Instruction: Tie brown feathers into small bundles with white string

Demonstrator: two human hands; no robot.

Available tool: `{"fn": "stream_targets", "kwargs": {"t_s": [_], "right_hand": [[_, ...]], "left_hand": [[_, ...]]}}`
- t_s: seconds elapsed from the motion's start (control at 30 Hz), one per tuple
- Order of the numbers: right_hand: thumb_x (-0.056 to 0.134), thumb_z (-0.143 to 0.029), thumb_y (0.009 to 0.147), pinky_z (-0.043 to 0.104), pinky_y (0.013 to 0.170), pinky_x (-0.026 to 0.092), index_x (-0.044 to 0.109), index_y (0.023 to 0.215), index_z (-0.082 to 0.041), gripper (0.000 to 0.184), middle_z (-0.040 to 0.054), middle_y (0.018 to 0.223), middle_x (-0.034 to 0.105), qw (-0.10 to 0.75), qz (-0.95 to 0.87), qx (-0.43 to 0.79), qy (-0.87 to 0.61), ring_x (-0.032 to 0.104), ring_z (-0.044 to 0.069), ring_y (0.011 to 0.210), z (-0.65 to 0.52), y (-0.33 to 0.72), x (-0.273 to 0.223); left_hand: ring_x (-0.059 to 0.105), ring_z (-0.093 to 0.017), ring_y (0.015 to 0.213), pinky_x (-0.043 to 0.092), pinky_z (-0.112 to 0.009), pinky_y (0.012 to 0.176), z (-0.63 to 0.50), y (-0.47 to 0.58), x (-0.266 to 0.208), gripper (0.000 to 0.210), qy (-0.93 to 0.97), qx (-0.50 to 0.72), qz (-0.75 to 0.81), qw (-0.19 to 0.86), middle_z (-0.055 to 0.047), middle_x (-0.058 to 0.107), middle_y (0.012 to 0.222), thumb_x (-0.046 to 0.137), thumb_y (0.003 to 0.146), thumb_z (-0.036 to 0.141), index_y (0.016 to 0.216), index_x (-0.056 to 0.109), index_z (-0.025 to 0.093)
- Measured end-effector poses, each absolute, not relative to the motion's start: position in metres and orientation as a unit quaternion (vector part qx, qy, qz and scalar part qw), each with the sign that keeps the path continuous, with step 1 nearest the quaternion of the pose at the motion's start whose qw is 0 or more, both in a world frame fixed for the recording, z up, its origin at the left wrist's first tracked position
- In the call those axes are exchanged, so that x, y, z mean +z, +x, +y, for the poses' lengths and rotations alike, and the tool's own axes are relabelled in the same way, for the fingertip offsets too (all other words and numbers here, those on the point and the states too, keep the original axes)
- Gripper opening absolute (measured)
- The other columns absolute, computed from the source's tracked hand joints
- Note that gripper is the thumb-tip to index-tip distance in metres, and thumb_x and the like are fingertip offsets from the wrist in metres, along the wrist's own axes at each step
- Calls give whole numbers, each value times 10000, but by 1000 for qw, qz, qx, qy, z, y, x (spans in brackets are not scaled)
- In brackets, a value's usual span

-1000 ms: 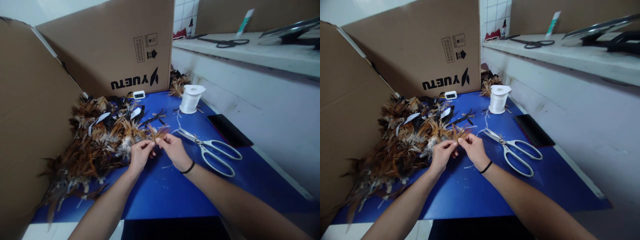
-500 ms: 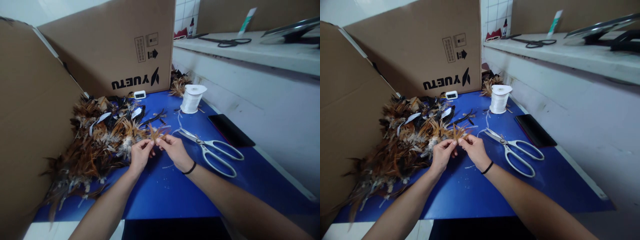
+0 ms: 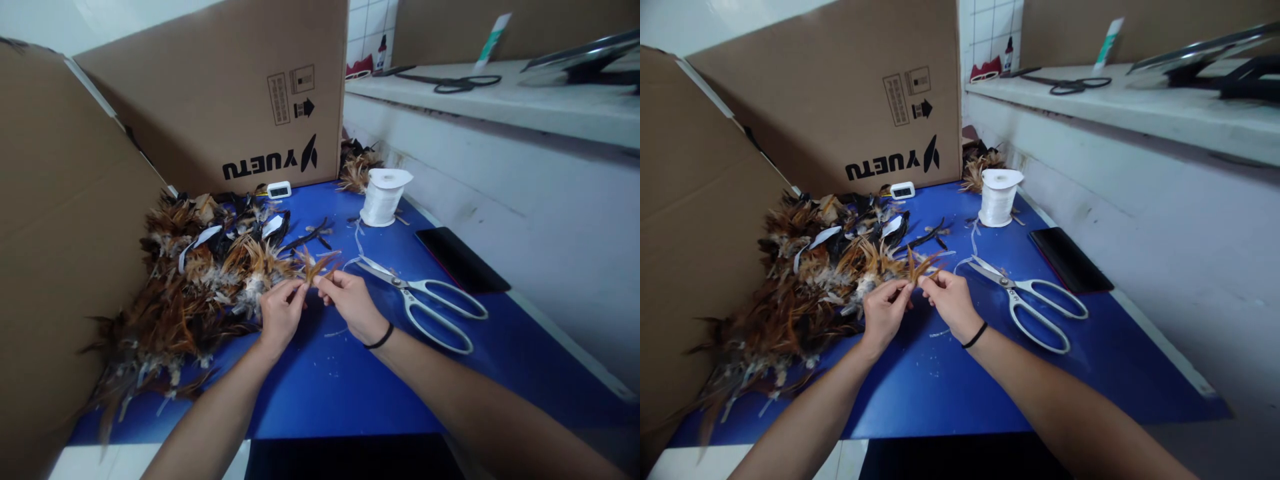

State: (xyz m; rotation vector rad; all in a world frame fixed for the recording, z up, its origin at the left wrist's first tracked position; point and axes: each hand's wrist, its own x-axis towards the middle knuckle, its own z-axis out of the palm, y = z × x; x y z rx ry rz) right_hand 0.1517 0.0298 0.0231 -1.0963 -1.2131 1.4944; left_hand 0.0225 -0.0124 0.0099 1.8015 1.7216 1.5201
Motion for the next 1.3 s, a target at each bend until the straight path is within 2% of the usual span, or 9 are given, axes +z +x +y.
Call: {"fn": "stream_targets", "kwargs": {"t_s": [0.23,0.5,0.67,0.97,1.13,1.3], "right_hand": [[670,-333,668,230,469,348,519,540,-165,260,-33,495,521,456,-444,638,-433,436,75,450,28,151,24],[664,-298,644,231,455,350,520,535,-165,224,-27,485,523,457,-421,653,-433,442,79,442,29,150,22],[661,-301,649,238,463,346,518,528,-166,231,-32,483,518,456,-423,655,-430,441,81,440,27,149,22],[643,-357,703,246,518,376,542,553,-171,260,-22,521,538,467,-528,565,-429,465,100,504,28,152,21],[632,-367,703,250,502,373,560,552,-177,253,-12,528,559,463,-575,493,-460,469,113,501,31,153,15],[625,-360,701,252,510,382,563,548,-180,245,-7,534,569,456,-590,478,-464,481,120,509,30,154,15]], "left_hand": [[624,-131,609,504,-256,637,-13,22,9,165,646,498,576,54,-43,682,727,548,842,252,835,694,175],[650,-140,663,527,-262,665,-13,21,6,166,679,485,552,17,-63,705,814,541,848,209,886,699,179],[668,-160,773,527,-268,737,-13,20,5,156,704,469,532,-27,-74,711,837,540,840,171,873,693,165],[652,-148,708,522,-265,690,-13,21,10,161,691,472,547,35,-63,693,785,518,849,182,860,679,170],[653,-148,690,527,-264,667,-12,19,8,172,704,459,542,20,-62,692,775,511,864,203,881,680,175],[651,-141,721,525,-255,689,-11,17,5,169,730,442,521,-16,-61,691,808,506,865,186,903,670,175]]}}
